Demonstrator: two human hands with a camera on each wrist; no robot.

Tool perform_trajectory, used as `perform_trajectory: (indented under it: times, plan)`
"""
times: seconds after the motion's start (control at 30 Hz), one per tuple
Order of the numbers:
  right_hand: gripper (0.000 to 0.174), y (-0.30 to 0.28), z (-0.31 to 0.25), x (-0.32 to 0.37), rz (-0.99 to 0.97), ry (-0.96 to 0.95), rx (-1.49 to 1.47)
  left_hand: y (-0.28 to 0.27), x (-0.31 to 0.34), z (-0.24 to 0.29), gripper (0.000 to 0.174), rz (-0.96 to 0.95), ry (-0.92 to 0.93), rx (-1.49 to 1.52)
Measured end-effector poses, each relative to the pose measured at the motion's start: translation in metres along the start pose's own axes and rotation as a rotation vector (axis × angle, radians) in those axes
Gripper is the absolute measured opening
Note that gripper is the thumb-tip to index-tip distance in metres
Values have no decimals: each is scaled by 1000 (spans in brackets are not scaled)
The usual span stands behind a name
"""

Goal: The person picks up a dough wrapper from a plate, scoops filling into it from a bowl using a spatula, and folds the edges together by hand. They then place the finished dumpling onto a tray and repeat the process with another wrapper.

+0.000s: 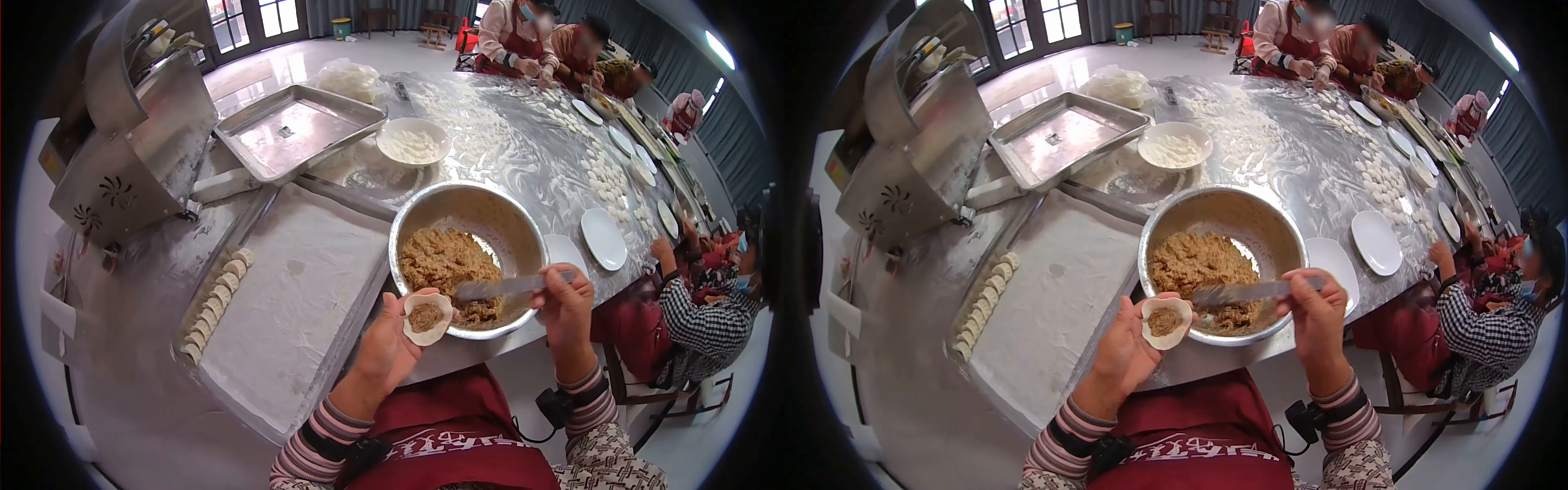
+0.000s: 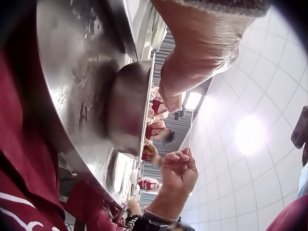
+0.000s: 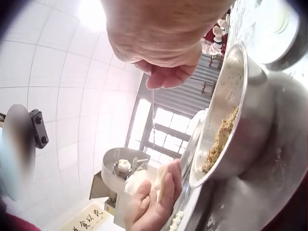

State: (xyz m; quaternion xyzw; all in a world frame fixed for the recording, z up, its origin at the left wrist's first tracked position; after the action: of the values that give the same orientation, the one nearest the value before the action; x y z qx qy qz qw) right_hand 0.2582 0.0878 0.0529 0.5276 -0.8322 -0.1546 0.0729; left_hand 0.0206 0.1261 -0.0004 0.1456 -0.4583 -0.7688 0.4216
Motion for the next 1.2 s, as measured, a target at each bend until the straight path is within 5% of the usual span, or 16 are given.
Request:
perform_trajectory:
  times: [0.07,0.2,0.33,0.43,0.53,0.7,0.77,0.8,0.83,0.97,1.13,1.2]
  plan:
    - [12,-11,-4,-1,42,-51,-12,0,2,3,71,15,0,-17]
    - [9,-41,-12,14,272,-335,487,4,7,9,68,25,59,-80]
    - [8,-47,7,24,310,-358,614,7,15,9,69,74,67,-103]
    - [9,-34,12,25,264,-612,810,12,18,5,70,64,46,-131]
    - [8,-28,23,27,275,-428,886,18,20,-1,70,9,32,-133]
    - [17,-24,-7,39,313,-565,1141,7,23,-9,70,25,16,-58]
    - [33,-1,-41,66,349,-960,1349,10,24,-8,63,-98,-14,12]
    - [33,1,-45,73,377,-980,1342,15,28,-8,55,-156,-37,117]
    - [38,10,-43,80,218,-1039,1280,2,24,-11,67,-77,-61,-7]
    - [39,38,-30,101,-165,-1185,1082,0,20,-17,62,-110,-123,118]
    - [35,61,-27,108,-310,-1283,958,32,22,2,55,-185,-129,104]
    - [37,70,-25,111,-408,-1307,954,33,24,3,69,-146,-55,-91]
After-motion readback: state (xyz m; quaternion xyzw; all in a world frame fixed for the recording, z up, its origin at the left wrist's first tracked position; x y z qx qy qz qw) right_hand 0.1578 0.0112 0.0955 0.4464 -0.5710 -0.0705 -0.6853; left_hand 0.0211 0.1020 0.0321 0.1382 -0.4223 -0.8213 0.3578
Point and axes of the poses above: each hand's wrist, its own x-axis away from the middle knuckle, its own y-axis out of the palm, z = x × y, the point moved 7 cm from there along -x, towards the middle knuckle, and after that the axes turned 1 degree about z, right-handed, at the moved point
